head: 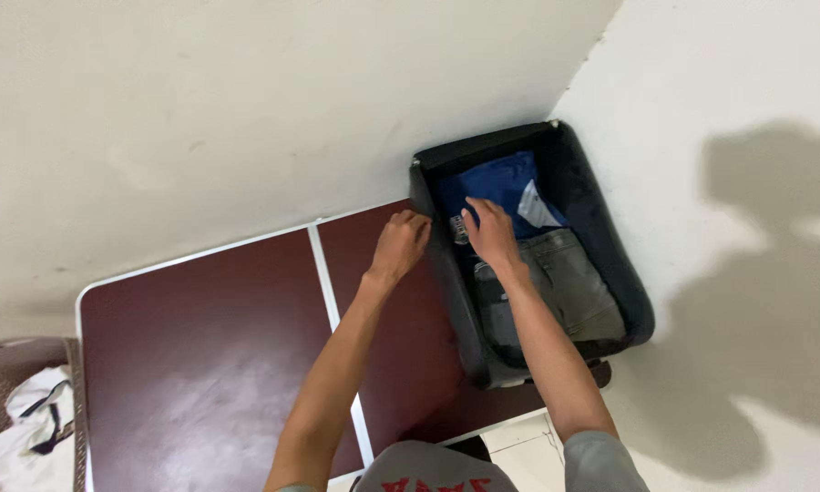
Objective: The person folds an orange and blue jersey on a table, places it into a suitcase, and then begins to fold a white shirt taken from a laundry basket.
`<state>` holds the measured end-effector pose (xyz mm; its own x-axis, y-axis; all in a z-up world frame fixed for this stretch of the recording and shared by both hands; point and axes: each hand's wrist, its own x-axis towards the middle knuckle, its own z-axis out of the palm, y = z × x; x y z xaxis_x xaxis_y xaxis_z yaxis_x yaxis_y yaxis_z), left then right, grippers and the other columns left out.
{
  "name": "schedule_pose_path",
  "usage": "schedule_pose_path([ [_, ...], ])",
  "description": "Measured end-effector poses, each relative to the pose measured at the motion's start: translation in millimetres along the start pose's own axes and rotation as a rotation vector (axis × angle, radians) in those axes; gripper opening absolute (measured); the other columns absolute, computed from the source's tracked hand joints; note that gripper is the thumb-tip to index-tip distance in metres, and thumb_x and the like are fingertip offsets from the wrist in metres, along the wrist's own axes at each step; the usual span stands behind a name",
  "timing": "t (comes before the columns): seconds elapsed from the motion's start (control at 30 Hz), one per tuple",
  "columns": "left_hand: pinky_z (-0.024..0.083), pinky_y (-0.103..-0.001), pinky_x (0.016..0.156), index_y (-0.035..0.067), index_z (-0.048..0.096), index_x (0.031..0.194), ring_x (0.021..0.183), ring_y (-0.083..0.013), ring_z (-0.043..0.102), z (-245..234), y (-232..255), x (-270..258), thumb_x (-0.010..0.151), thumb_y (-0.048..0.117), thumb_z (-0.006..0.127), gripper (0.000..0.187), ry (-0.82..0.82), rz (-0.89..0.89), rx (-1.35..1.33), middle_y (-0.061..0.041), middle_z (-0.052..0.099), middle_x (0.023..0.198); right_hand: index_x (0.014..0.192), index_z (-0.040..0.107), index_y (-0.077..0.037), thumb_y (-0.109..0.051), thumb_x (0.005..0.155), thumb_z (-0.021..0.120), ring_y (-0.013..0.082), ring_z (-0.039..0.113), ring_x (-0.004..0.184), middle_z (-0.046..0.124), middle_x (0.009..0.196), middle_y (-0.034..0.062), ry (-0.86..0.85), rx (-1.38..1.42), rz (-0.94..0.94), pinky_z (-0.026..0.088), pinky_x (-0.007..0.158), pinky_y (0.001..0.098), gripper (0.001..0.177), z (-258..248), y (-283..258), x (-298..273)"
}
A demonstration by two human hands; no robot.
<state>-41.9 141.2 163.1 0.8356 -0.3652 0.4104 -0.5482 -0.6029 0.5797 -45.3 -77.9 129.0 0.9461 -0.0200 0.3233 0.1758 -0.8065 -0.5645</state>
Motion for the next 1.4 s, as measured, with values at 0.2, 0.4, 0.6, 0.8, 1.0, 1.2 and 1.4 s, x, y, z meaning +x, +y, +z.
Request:
schedule_pose_path([
  [0.2,0.055,-0.051,0.082,0.000,0.075,0.102,0.093,-0.0433,0.066,-54.6,-44.1,-53.1,0.091,0.009,0.070,0.015,0.026,-0.085,0.079,-0.021,0.071,0.100,0.132,0.065,-0.002,-0.025,0.103,0.062,0.0389,0.059,0.126,0.066,0.134,0.0177,0.076,0.150,-0.084,0.049,0.105,0.0465,0.037,14.9,-67.0,-5.0],
  [0.4,0.057,-0.051,0.077,-0.001,0.073,0.105,0.095,-0.0426,0.068,-91.7,-81.3,-123.0,0.097,0.013,0.067,0.017,-0.073,-0.322,0.151,-0.022,0.069,0.104,0.139,0.060,-0.004,-0.028,0.103,0.064,0.0372,0.051,0.135,0.058,0.144,0.0185,-0.063,0.104,-0.089,0.041,0.111,0.0491,0.044,56.1,-109.7,-28.5],
  [0.6,0.056,-0.056,0.079,-0.001,0.076,0.105,0.092,-0.0427,0.070,-104.3,-104.8,-190.0,0.093,0.010,0.067,0.019,-0.048,-0.362,0.221,-0.023,0.073,0.099,0.143,0.058,-0.008,-0.034,0.100,0.063,0.0375,0.042,0.142,0.048,0.154,0.0178,-0.122,0.013,-0.057,0.037,0.113,0.0525,0.051,107.7,-127.7,-64.4],
  [0.8,0.062,-0.049,0.077,-0.002,0.072,0.111,0.090,-0.0400,0.073,-100.6,-119.4,-254.6,0.098,0.006,0.060,0.020,-0.148,-0.551,0.102,-0.026,0.071,0.103,0.151,0.049,-0.010,-0.038,0.101,0.059,0.0382,0.029,0.148,0.034,0.162,0.0179,-0.269,-0.025,0.029,0.027,0.117,0.0584,0.058,148.8,-147.2,-112.3],
  [1.0,0.049,-0.061,0.089,-0.002,0.069,0.116,0.106,-0.0467,0.062,-113.8,-121.5,-292.0,0.095,0.018,0.065,0.029,-0.131,-0.505,0.225,-0.028,0.067,0.114,0.152,0.047,-0.012,-0.040,0.101,0.059,0.0384,0.025,0.152,0.031,0.164,0.0176,-0.278,-0.017,0.102,0.024,0.121,0.0576,0.059,163.8,-174.1,-143.2],
  [1.2,0.044,-0.062,0.101,0.000,0.071,0.107,0.114,-0.0425,0.061,-138.9,-123.7,-304.7,0.099,0.018,0.060,0.022,-0.197,-0.583,0.231,-0.022,0.066,0.121,0.152,0.047,-0.012,-0.043,0.101,0.058,0.0380,0.025,0.152,0.032,0.163,0.0179,-0.242,-0.044,0.109,0.023,0.121,0.0575,0.060,171.1,-191.1,-158.8],
  [1.4,0.046,-0.064,0.097,0.002,0.072,0.102,0.111,-0.0421,0.061,-152.6,-118.0,-311.7,0.098,0.017,0.061,0.019,-0.205,-0.571,0.185,-0.021,0.066,0.116,0.152,0.047,-0.014,-0.044,0.101,0.057,0.0366,0.024,0.153,0.030,0.165,0.0150,-0.296,-0.084,0.146,0.022,0.121,0.0581,0.060,160.5,-206.9,-173.4],
])
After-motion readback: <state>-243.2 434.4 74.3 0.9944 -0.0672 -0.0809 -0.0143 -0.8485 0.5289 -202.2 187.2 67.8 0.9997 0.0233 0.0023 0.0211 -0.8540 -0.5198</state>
